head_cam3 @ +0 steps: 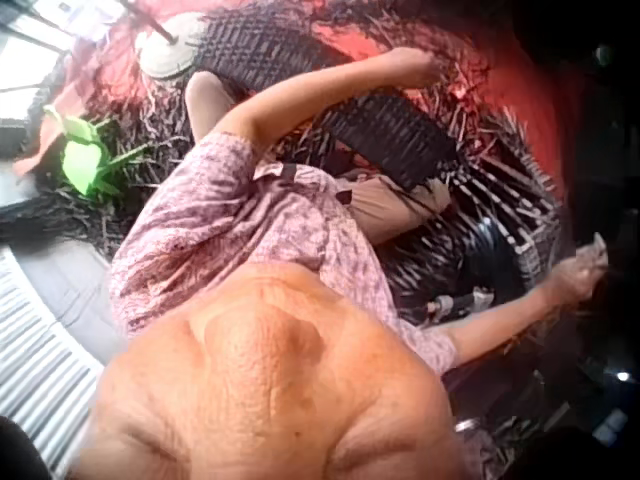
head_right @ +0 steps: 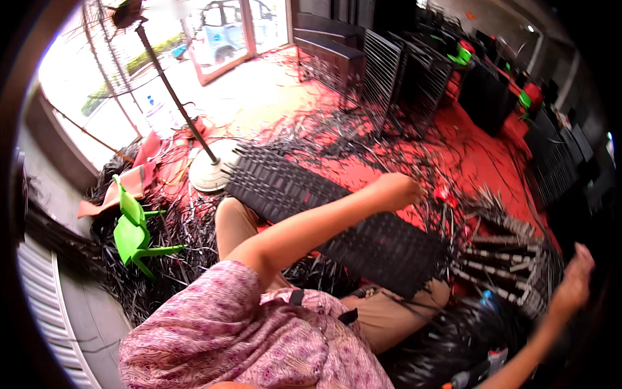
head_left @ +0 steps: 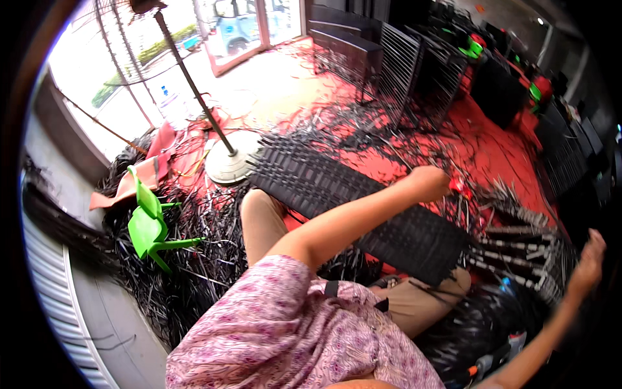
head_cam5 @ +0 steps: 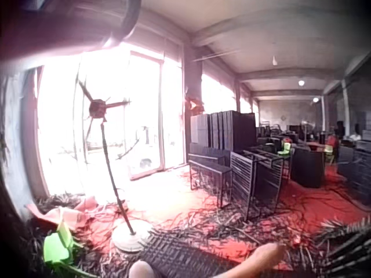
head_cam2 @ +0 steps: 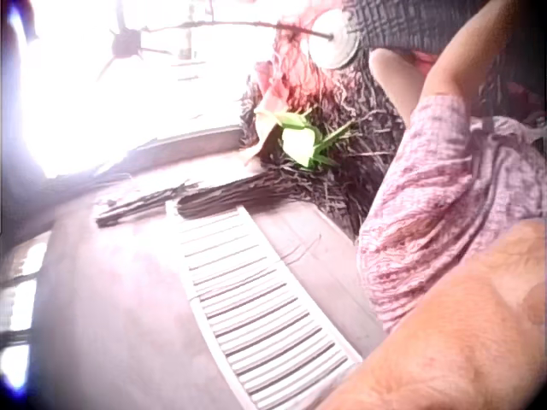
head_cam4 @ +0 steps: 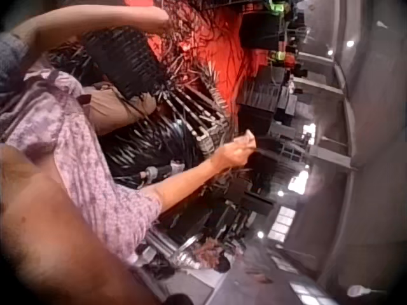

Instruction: The person sits cross-legged on the floor and weaves a black mat by hand. They interlace black plastic strips into a grid pattern, occasionally adjusting the mat's position. At 00:51, they use pink scissors to trim a strip before continuing the weaving process.

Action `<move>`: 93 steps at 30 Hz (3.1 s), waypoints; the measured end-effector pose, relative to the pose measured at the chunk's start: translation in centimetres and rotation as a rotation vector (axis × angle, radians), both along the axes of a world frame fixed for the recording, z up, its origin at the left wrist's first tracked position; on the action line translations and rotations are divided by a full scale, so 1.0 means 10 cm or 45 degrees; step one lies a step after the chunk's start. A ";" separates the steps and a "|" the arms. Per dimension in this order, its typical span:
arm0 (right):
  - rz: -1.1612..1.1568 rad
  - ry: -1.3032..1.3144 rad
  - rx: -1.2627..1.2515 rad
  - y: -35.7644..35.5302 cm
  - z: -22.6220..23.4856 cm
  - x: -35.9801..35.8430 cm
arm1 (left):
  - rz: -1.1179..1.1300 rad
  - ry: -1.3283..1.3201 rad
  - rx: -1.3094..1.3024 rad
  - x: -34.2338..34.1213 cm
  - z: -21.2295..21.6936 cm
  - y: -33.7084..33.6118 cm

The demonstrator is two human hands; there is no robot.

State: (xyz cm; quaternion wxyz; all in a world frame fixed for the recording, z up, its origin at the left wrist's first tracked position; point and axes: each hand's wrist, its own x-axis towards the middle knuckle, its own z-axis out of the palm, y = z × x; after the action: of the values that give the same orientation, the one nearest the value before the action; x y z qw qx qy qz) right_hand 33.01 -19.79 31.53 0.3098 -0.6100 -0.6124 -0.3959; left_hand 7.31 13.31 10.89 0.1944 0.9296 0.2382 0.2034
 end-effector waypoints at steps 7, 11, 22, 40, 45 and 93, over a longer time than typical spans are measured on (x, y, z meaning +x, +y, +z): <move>0.183 -0.003 -0.672 1.15 -2.17 -1.04 | -0.228 -0.415 -0.001 -1.08 -0.14 -1.44; 0.365 0.008 -0.767 1.09 -2.60 -1.48 | -0.246 -0.472 0.283 -1.11 -0.16 -1.82; 0.294 0.247 -0.493 0.44 -2.75 -1.59 | -0.293 -0.122 -1.167 -1.22 -0.49 -1.63; 0.598 0.017 0.105 1.56 -1.79 -1.75 | 0.246 -0.658 -0.860 -1.53 -0.37 -1.85; 0.775 -0.068 0.304 1.93 -1.66 -1.98 | 0.352 -0.929 -0.937 -1.63 -0.47 -1.86; 0.662 1.500 -1.292 0.73 -2.20 -1.03 | -0.541 -0.145 -0.295 -0.75 -0.59 -1.91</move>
State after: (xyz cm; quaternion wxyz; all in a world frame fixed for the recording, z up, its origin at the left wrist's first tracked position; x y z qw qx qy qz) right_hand 22.70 -12.52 9.51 0.3490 -0.6224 -0.5758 0.3991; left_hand -0.23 -5.80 4.98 0.3512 0.9173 0.0478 0.1814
